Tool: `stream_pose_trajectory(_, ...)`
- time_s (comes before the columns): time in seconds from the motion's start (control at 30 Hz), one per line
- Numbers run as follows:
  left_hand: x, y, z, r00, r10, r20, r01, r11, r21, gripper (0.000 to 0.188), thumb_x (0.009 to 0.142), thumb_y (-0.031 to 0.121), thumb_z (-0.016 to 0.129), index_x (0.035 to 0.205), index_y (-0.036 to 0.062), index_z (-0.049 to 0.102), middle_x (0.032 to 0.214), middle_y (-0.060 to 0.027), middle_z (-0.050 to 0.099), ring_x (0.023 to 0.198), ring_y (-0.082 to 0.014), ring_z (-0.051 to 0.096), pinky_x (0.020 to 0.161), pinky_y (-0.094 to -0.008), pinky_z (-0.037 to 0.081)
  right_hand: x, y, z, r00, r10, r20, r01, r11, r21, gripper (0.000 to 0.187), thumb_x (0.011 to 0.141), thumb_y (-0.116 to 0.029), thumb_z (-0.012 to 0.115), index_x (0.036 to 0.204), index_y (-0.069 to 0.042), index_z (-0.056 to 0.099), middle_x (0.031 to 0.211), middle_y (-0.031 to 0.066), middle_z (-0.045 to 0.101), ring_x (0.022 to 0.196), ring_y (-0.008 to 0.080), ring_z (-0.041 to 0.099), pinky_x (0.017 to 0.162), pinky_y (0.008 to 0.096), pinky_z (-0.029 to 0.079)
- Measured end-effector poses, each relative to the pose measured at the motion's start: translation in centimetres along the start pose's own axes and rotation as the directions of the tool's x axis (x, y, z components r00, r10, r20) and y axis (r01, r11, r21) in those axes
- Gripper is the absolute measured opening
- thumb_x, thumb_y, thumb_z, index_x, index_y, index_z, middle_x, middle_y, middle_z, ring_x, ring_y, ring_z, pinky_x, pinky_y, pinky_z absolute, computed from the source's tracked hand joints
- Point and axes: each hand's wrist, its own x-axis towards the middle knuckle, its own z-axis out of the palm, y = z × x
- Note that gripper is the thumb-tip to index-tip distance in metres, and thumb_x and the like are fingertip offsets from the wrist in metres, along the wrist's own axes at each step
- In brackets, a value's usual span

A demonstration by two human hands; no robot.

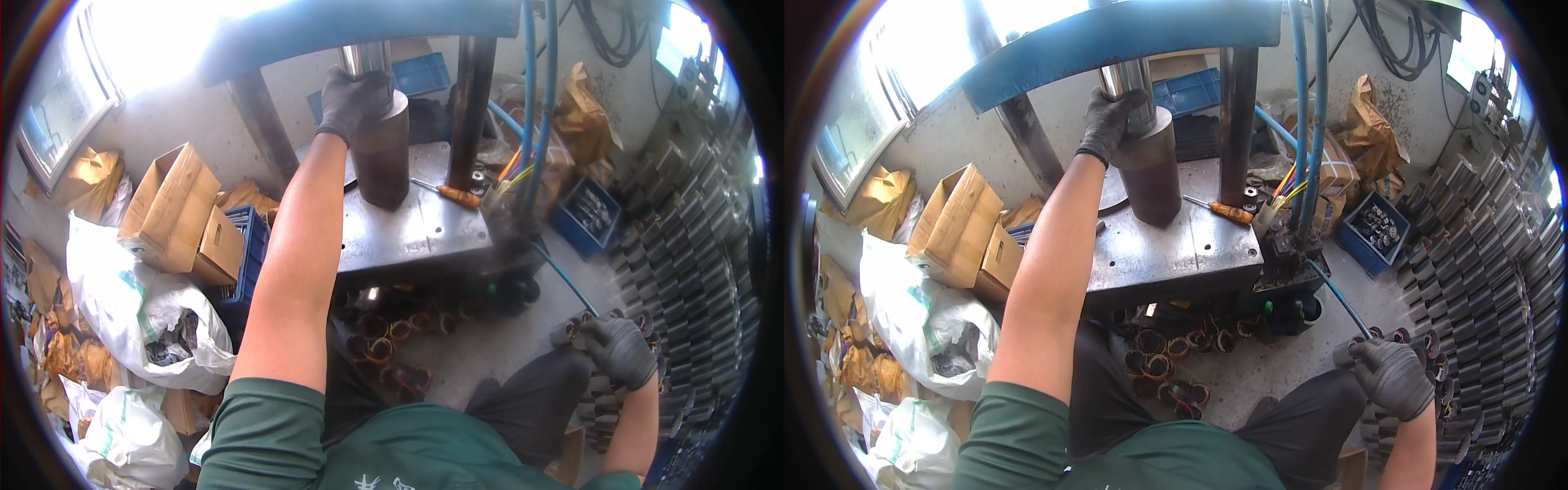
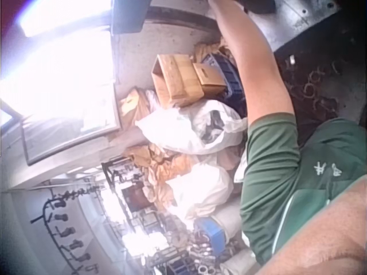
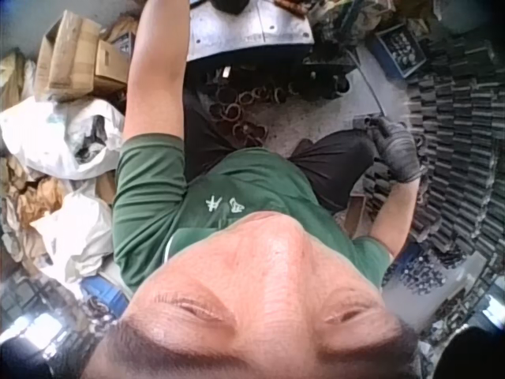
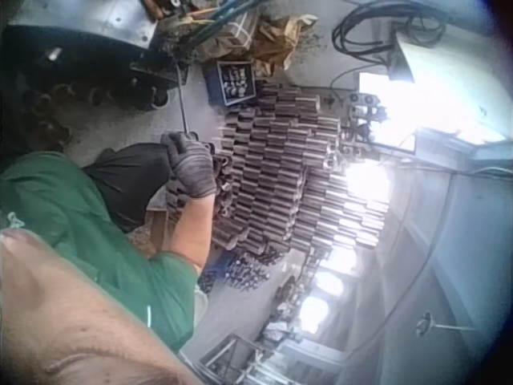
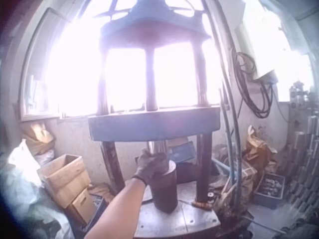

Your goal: The person prepares electric motor stators by hand-threading colorful wires through the metal core and then uses a hydraulic press to fit a metal sleeve over each assembled stator.

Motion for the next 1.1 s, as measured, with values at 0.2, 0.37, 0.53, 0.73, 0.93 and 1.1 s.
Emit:
stream_pose_trajectory(0.2, 0.1, 0.3, -0.6, 1.000, -0.005, 0.027, 0.004, 0.999, 0.036, 0.073, 0.071, 0.033, 0.093, 0.122, -0.0062, 0.058, 0.112, -0.0222, 0.073, 0.098, -0.0282, 0.075, 0.087, -0.0368, 0.061, 0.3, -1.3, -0.9, 1.000, -0.007, 0.018, 0.008, 0.998, -0.059, 0.018, 0.086, -0.018, 0.067, 0.099, -0.009, 0.077, 0.089, 0.0155, 0.074, 0.084, 0.0372, 0.071, 0.082, 0.0467, 0.054)
stream_pose_trajectory(0.37, 1.2, -0.9, -0.2, 1.000, -0.010, -0.012, 0.010, 1.000, -0.001, 0.074, 0.070, 0.032, 0.095, 0.122, -0.0059, 0.058, 0.111, -0.0219, 0.073, 0.098, -0.0286, 0.075, 0.089, -0.0374, 0.061, 0.1, -0.5, -0.9, 0.993, -0.030, 0.115, 0.035, 0.998, -0.043, 0.023, 0.086, -0.018, 0.065, 0.104, -0.010, 0.077, 0.090, 0.0163, 0.074, 0.087, 0.0383, 0.071, 0.088, 0.0492, 0.052)
stream_pose_trajectory(0.53, 1.3, -1.3, -0.1, 0.999, 0.000, 0.034, 0.000, 1.000, -0.022, 0.074, 0.068, 0.031, 0.098, 0.120, -0.0053, 0.059, 0.112, -0.0214, 0.073, 0.098, -0.0282, 0.075, 0.089, -0.0377, 0.061, 0.1, 0.4, -0.8, 0.985, -0.118, 0.127, 0.133, 0.984, -0.121, 0.023, 0.087, -0.016, 0.064, 0.106, -0.009, 0.075, 0.089, 0.0160, 0.074, 0.085, 0.0371, 0.072, 0.077, 0.0462, 0.057)
stream_pose_trajectory(0.73, 0.6, -0.9, 0.1, 1.000, 0.002, 0.003, -0.002, 0.998, -0.059, 0.072, 0.067, 0.029, 0.098, 0.118, -0.0043, 0.060, 0.109, -0.0201, 0.074, 0.097, -0.0266, 0.074, 0.088, -0.0373, 0.061, 0.1, -0.2, -0.9, 0.991, 0.025, 0.128, -0.017, 0.998, -0.060, 0.027, 0.084, -0.014, 0.065, 0.108, -0.009, 0.077, 0.094, 0.0186, 0.074, 0.089, 0.0385, 0.071, 0.087, 0.0474, 0.054)
stream_pose_trajectory(0.93, 0.9, -1.1, -0.1, 1.000, -0.009, 0.006, 0.009, 1.000, 0.003, 0.073, 0.067, 0.028, 0.098, 0.120, -0.0044, 0.060, 0.109, -0.0200, 0.074, 0.098, -0.0271, 0.074, 0.090, -0.0376, 0.060, 0.6, -1.4, -1.4, 0.992, 0.113, -0.053, -0.106, 0.987, 0.118, 0.024, 0.085, -0.019, 0.069, 0.106, -0.009, 0.077, 0.096, 0.0167, 0.075, 0.091, 0.0372, 0.072, 0.087, 0.0464, 0.054)
stream_pose_trajectory(1.1, 1.5, -1.7, -0.2, 1.000, 0.000, 0.005, 0.000, 1.000, 0.013, 0.072, 0.068, 0.028, 0.097, 0.120, -0.0044, 0.060, 0.110, -0.0206, 0.074, 0.101, -0.0281, 0.074, 0.091, -0.0378, 0.059, 0.5, -1.0, -1.6, 0.985, 0.042, 0.168, -0.030, 0.997, -0.074, 0.025, 0.084, -0.015, 0.066, 0.106, -0.009, 0.077, 0.095, 0.0154, 0.075, 0.091, 0.0374, 0.072, 0.087, 0.0464, 0.054)
